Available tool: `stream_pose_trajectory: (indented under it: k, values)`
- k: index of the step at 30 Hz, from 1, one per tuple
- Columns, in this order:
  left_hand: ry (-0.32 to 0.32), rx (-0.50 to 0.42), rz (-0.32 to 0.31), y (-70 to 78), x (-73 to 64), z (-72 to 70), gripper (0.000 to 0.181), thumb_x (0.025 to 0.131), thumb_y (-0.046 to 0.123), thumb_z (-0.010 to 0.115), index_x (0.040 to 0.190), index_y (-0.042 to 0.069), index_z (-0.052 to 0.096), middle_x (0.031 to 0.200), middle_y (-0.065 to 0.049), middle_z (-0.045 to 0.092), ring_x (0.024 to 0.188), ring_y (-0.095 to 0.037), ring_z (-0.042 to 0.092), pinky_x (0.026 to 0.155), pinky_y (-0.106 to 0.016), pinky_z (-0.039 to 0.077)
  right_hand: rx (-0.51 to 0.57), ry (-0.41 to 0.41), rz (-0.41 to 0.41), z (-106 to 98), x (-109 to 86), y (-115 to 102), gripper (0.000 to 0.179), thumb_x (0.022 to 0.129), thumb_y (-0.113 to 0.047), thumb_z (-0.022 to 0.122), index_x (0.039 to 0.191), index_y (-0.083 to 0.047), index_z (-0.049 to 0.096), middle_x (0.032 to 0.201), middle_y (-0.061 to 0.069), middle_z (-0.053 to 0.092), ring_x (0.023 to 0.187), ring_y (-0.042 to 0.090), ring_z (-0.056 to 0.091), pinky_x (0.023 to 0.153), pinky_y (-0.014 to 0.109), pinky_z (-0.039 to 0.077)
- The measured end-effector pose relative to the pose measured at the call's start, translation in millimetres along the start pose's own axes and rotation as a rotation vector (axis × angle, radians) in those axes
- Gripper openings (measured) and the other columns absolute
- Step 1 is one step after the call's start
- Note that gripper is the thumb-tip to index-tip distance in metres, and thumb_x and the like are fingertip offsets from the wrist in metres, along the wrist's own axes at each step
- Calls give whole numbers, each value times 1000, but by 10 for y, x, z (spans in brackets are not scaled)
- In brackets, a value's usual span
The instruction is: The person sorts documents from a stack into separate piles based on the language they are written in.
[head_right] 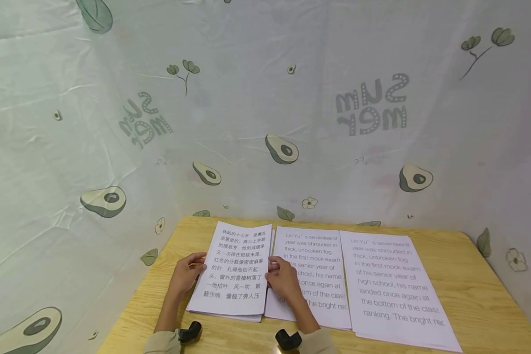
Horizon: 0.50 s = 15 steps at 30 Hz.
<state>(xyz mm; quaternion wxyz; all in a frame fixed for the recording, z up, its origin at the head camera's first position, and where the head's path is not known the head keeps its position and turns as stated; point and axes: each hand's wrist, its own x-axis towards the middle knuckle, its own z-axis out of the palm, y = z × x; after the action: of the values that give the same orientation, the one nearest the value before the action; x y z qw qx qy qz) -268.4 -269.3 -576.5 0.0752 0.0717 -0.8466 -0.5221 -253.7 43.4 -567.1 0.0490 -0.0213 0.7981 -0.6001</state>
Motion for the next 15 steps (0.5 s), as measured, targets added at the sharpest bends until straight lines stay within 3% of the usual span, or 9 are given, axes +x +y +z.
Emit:
stream_pose_trajectory:
  k: [6, 15]
  values:
    - [2, -47, -33, 34, -13, 9, 35, 99, -2, 69, 133, -4, 71, 112, -19, 72, 88, -19, 67, 67, -22, 55, -24, 12, -13, -63, -13, -41, 44, 95, 0, 72, 138, 5, 66, 114, 17, 72, 85, 14, 70, 69, 30, 64]
    - [72, -75, -52, 96, -29, -15, 31, 102, 7, 69, 131, -3, 72, 111, -19, 71, 82, -16, 68, 59, -21, 56, -50, 72, 2, -214, -11, -43, 34, 96, -5, 72, 129, 3, 72, 109, 14, 73, 85, 16, 70, 68, 29, 64]
